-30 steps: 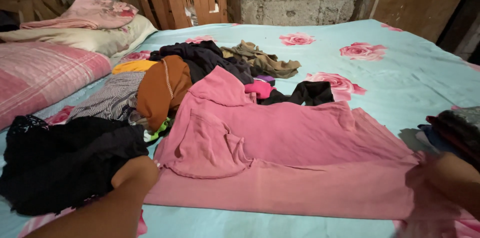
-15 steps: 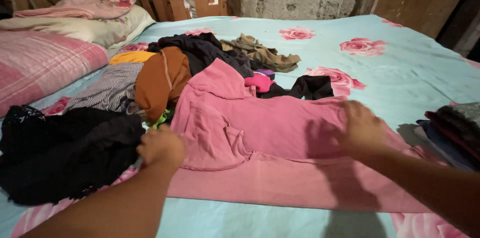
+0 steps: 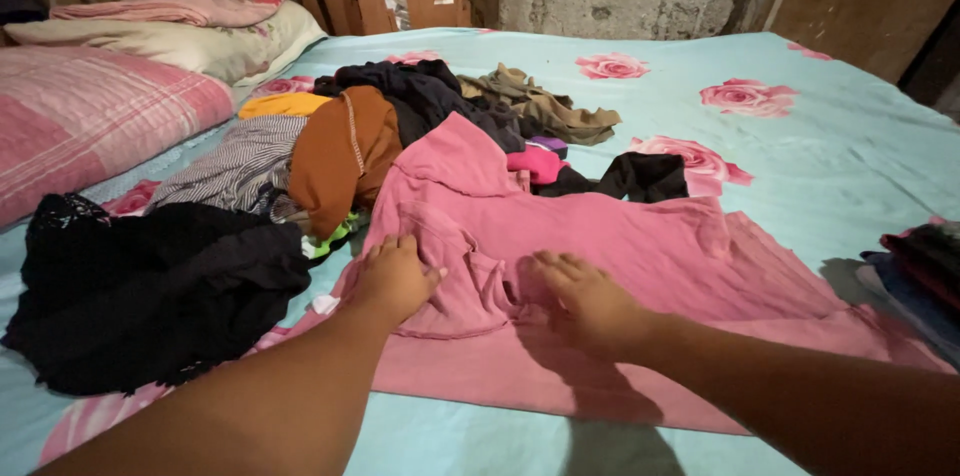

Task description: Folding various pieces of laundry on a bed.

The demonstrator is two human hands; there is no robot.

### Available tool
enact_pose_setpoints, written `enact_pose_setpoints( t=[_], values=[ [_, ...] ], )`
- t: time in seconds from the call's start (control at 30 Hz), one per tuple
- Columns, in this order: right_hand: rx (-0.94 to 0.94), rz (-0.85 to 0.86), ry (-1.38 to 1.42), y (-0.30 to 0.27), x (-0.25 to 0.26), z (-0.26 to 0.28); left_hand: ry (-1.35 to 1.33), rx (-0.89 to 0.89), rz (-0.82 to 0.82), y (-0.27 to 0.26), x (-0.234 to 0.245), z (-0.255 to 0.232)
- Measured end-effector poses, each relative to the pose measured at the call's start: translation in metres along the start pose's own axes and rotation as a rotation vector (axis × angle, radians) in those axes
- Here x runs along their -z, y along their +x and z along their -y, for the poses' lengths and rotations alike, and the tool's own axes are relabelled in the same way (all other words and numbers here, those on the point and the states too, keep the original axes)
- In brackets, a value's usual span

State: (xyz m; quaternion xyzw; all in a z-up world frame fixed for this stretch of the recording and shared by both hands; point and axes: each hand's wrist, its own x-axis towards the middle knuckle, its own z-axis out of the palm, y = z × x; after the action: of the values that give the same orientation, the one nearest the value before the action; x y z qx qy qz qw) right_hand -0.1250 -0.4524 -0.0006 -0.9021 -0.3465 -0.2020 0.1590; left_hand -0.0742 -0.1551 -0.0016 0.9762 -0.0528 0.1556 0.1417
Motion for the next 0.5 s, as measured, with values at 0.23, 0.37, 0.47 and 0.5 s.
enact_pose_setpoints(
  t=[0.23, 0.37, 0.47, 0.5],
  values=[
    [-0.148, 0.4, 0.034, 0.007, 0.003, 0.004, 0.016, 0.096, 0.1, 0.0, 0.008, 0.013],
    [-0.183, 0.27, 0.224, 0.028, -0.007, -0.002, -0.293, 0.236, -0.059, 0.046, -0.033, 0.041],
    [-0.317, 0.231, 0.411, 0.053, -0.007, 0.011, -0.56, 0.236, -0.164, 0.073, -0.045, 0.054],
    [-0.41, 0.227, 0.514, 0.062, -0.005, 0.017, -0.69, 0.279, -0.163, 0.077, -0.04, 0.051]
  ],
)
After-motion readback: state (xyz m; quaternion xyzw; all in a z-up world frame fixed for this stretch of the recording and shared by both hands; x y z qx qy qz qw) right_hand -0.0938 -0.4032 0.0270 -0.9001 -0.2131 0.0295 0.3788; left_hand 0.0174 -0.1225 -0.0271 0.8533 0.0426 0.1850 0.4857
